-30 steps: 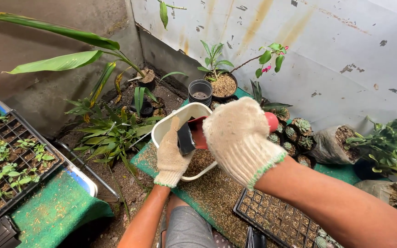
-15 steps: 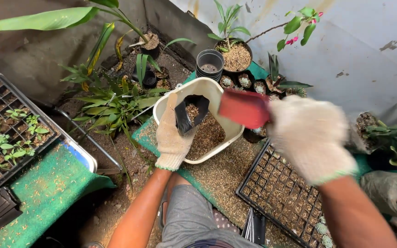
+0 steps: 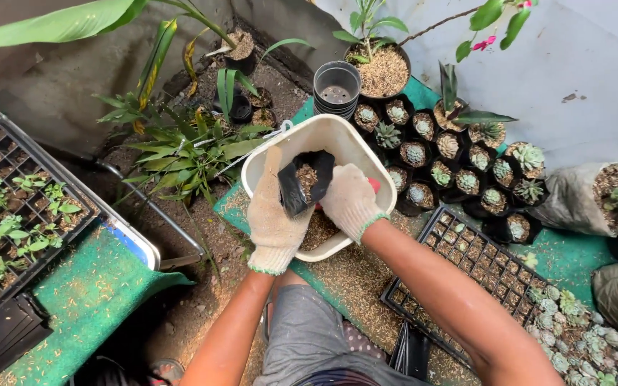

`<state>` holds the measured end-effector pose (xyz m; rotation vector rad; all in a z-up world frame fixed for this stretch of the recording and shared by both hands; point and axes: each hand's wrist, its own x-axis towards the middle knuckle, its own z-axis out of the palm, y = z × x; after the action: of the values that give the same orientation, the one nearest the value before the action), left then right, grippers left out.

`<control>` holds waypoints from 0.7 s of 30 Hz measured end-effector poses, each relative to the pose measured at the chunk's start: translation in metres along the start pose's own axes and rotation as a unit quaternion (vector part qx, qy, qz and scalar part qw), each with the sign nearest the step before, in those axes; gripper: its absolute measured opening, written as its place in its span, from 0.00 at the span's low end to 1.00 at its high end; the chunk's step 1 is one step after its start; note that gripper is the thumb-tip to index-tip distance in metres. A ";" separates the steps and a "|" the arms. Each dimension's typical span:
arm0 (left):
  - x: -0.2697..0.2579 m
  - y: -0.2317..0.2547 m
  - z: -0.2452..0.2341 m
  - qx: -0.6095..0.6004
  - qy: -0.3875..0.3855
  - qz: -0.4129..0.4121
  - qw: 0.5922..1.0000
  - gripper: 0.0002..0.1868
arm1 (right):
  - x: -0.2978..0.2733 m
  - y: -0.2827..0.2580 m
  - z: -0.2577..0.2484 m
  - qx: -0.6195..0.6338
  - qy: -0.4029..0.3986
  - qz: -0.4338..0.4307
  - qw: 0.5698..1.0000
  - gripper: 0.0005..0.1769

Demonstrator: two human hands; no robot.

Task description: The person fills small black plastic nursery pots with soil using a red scoop and a white bucket. They then place small succulent plants into the soil-filled pots and arrange them into a black seedling tray.

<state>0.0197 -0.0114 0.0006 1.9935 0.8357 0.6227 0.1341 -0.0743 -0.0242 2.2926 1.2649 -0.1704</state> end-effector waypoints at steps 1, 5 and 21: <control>0.000 -0.004 0.005 0.005 0.016 -0.001 1.000 0.42 | -0.010 0.000 -0.024 0.058 -0.054 0.029 0.996 0.09; -0.002 -0.008 0.008 -0.019 0.025 0.004 1.000 0.46 | -0.026 0.016 -0.039 -0.004 -0.100 -0.024 0.995 0.09; 0.001 0.014 -0.007 -0.052 -0.029 -0.053 0.997 0.41 | -0.018 -0.019 -0.010 0.523 -0.054 0.258 0.811 0.09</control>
<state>0.0202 -0.0124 0.0161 1.8512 0.8510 0.5340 0.1076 -0.0747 -0.0161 3.3635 0.4076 -0.9871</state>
